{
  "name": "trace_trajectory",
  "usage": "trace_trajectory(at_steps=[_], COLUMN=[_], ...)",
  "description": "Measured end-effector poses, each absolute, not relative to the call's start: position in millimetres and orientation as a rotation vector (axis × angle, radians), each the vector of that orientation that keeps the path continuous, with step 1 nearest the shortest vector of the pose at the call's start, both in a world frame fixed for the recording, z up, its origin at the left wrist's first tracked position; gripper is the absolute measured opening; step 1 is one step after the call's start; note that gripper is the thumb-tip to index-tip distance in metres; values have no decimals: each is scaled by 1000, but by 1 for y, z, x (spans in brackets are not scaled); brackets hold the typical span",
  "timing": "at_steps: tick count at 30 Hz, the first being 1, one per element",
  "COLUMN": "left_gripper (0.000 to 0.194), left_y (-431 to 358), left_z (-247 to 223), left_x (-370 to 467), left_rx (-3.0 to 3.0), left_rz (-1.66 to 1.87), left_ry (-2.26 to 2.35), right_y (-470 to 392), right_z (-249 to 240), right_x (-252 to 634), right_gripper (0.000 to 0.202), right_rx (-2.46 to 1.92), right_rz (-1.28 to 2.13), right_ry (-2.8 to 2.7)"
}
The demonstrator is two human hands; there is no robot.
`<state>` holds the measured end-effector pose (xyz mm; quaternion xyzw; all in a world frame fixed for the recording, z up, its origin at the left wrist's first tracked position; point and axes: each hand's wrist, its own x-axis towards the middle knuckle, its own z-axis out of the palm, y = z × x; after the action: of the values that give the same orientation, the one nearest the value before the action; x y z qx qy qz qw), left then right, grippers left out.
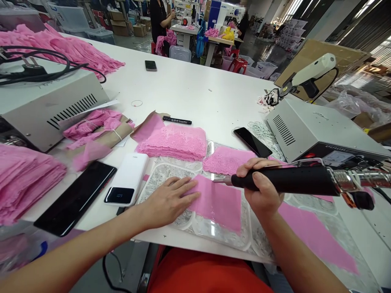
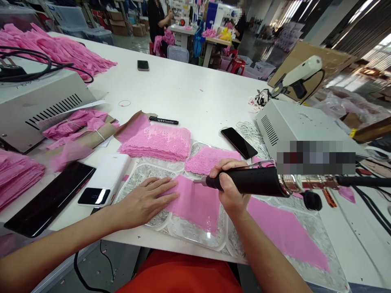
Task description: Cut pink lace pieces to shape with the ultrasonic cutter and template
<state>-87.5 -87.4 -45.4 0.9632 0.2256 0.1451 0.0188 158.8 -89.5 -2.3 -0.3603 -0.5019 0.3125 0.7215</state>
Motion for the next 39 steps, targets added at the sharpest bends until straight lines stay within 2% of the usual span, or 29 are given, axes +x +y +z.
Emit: trace_trajectory(at_steps=[11,22,39], left_gripper=[36,44,37], left_y=[-92,-144,-150], left_z=[-37,-48,-52], left_x=[-92,-124,-125], left_rx=[2980,2944,2932], left_rz=[458,480,526], left_ry=[760,990,1058], right_y=[-79,-74,-75], right_z=[7,0,-2], right_x=[133,113,110], right_gripper=[11,8,9], right_rx=[-742,-672,-677], right_rz=[728,857,841], right_ry=[-1131,-1158,-1154])
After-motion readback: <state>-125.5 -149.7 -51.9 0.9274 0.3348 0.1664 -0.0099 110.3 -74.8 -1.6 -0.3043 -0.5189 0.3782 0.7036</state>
